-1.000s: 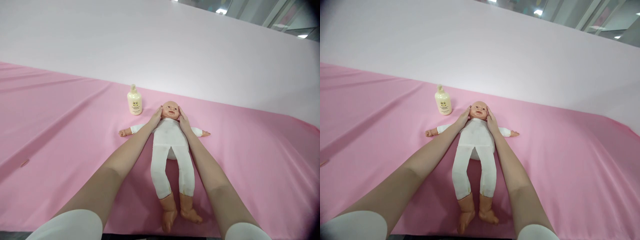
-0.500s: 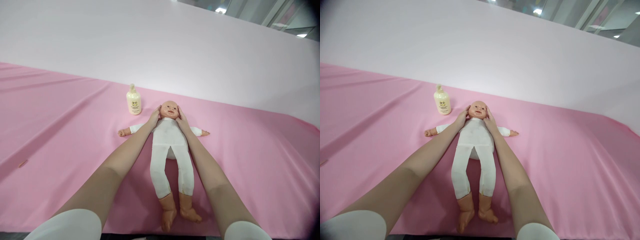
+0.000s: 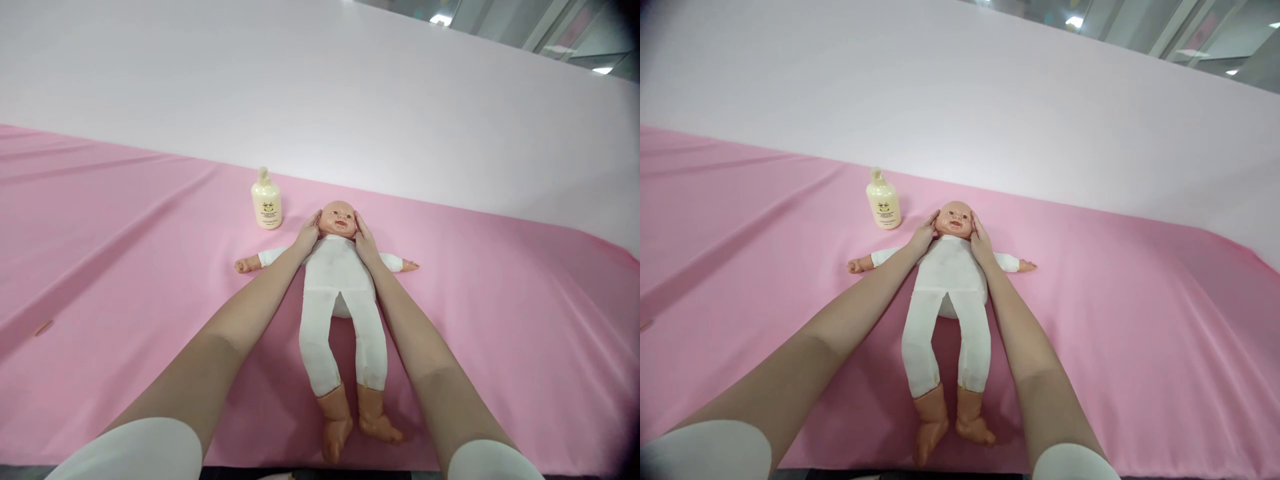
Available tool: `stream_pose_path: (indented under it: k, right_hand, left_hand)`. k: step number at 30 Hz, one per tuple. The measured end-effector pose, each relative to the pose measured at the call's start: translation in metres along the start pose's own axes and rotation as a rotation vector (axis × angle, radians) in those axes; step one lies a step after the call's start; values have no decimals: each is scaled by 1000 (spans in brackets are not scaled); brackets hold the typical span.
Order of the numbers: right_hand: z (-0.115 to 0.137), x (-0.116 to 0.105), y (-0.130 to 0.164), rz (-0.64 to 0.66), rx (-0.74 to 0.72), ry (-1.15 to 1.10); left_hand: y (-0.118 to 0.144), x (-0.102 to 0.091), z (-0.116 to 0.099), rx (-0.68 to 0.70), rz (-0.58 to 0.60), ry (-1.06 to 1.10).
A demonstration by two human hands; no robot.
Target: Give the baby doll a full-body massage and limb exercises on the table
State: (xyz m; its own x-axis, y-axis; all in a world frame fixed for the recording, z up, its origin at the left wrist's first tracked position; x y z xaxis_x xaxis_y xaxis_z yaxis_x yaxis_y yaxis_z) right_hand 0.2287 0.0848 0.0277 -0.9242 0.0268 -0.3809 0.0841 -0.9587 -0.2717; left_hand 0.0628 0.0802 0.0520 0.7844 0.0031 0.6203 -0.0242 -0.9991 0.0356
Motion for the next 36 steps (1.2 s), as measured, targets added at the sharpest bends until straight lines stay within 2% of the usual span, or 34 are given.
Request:
stream_pose_path:
  k: [6, 12, 17, 21, 32, 36]
  right_hand:
    - [-7, 1, -3, -5, 12, -90]
    - [-9, -2, -2, -63, 102, -88]
    - [6, 1, 1, 29, 27, -188]
    - [14, -1, 5, 73, 2, -132]
    - [17, 4, 9, 103, 11, -153]
    - [11, 1, 7, 61, 18, -118]
  left_hand:
    - [-6, -8, 4, 9, -2, -26]
    - [-7, -14, 2, 54, 21, -55]
    - [-11, -18, 2, 53, -3, -56]
    - [-13, -19, 3, 71, 14, -47]
    - [-21, -24, 7, 94, 33, -91]
    - [-17, -20, 4, 74, 27, -31]
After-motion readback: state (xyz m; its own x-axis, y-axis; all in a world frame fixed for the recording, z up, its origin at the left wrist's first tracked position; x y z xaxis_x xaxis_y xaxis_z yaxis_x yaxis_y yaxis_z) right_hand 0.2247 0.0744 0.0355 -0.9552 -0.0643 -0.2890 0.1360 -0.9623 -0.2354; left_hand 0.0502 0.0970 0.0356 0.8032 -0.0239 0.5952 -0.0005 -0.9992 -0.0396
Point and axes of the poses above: each hand's wrist, its own y-axis away from the middle knuckle, its own x-axis out of the palm, z = x × y, the point moved 4 cm from there along -y, towards the middle knuckle, and after that the axes turned 11 degrees about y, right-handed, at the moved point
